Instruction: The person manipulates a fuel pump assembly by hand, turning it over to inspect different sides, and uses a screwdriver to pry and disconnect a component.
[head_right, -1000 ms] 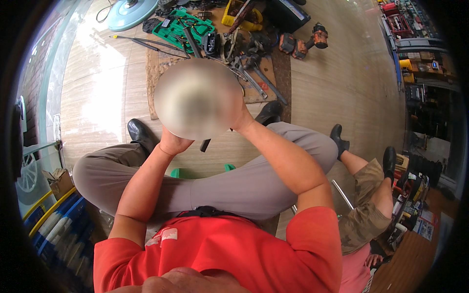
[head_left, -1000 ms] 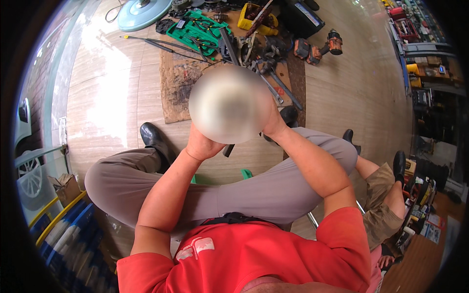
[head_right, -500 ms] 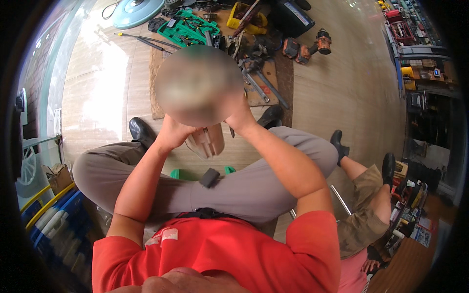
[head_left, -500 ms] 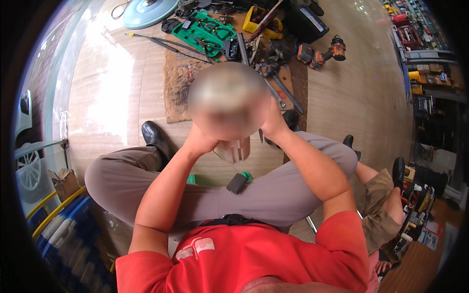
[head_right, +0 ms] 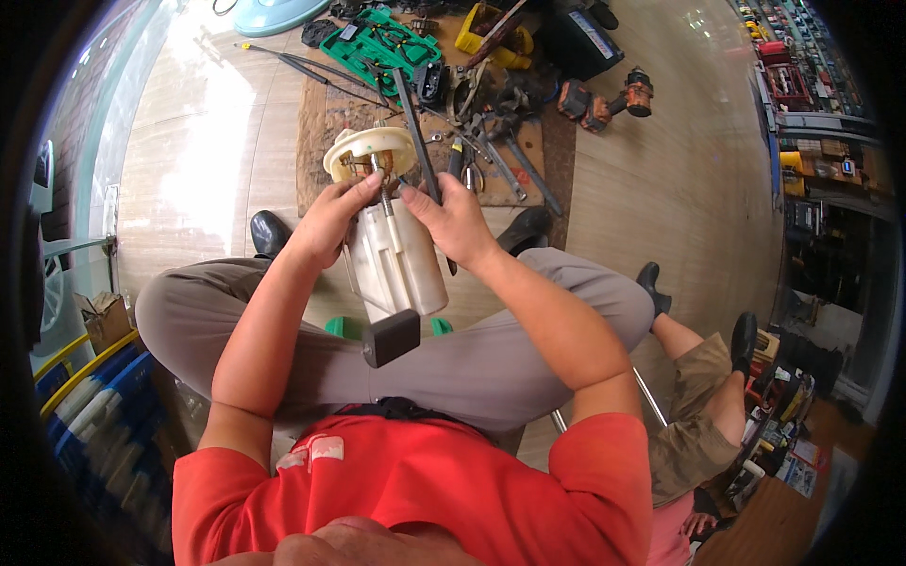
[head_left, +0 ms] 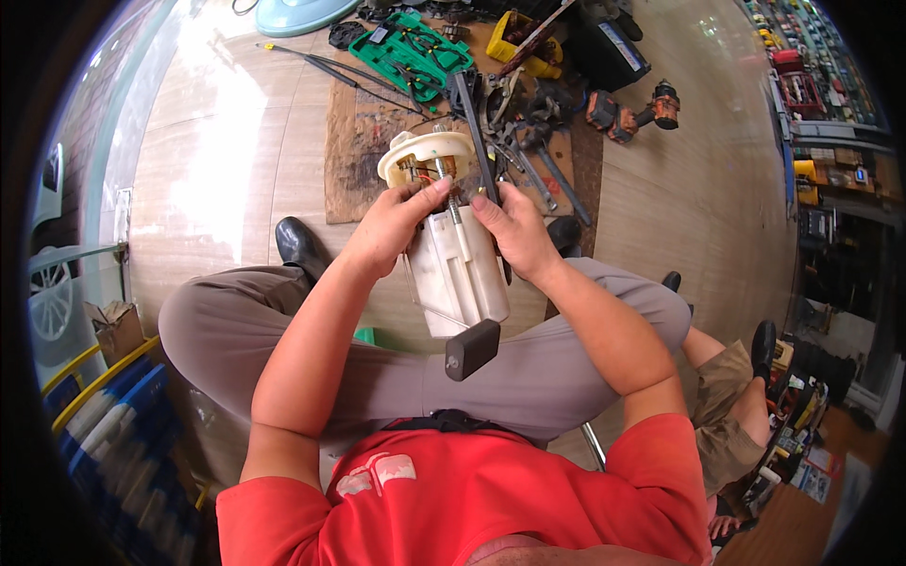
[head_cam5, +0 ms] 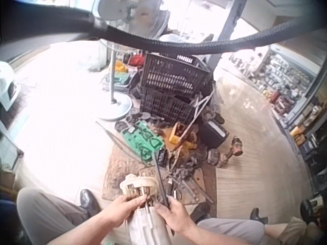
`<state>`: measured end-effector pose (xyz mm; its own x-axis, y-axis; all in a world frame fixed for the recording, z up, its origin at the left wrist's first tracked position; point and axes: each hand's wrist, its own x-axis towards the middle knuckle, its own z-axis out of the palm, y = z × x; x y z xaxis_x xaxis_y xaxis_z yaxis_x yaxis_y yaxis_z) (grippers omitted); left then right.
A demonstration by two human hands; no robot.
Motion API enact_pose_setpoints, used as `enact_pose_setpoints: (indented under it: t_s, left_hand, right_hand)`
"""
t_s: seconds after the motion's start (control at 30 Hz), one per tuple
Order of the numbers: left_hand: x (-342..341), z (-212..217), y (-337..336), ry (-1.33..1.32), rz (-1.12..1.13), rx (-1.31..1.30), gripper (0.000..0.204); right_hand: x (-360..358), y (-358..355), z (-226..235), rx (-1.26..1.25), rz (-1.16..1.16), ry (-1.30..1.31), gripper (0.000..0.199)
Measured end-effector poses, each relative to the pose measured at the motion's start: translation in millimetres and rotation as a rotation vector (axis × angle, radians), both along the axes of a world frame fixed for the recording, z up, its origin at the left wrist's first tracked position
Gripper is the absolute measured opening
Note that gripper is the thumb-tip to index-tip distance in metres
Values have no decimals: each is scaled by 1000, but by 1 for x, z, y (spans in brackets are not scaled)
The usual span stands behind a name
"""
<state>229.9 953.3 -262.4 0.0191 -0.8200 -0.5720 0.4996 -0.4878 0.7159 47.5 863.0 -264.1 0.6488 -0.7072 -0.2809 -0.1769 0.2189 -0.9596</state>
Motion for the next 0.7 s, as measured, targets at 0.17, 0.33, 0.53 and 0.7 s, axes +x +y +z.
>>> enact_pose_setpoints:
  t_s: [0.17, 0.33, 0.53, 0.7]
  left_hand:
    - [-5, 15, 2, 43, 139, -1, 51]
    - [-5, 6, 4, -11, 253, -6, 56]
    - [-22, -12, 2, 202, 495, 11, 42]
    - [-23, -11, 1, 472, 435, 67, 33]
  right_hand:
    - [4, -3, 15, 157, -28, 63, 50]
    - [-5, -17, -6, 349, -107, 43, 51]
    - [-1, -11, 3, 373, -147, -102, 40]
    - [-2, -5, 2, 369, -86, -128, 35]
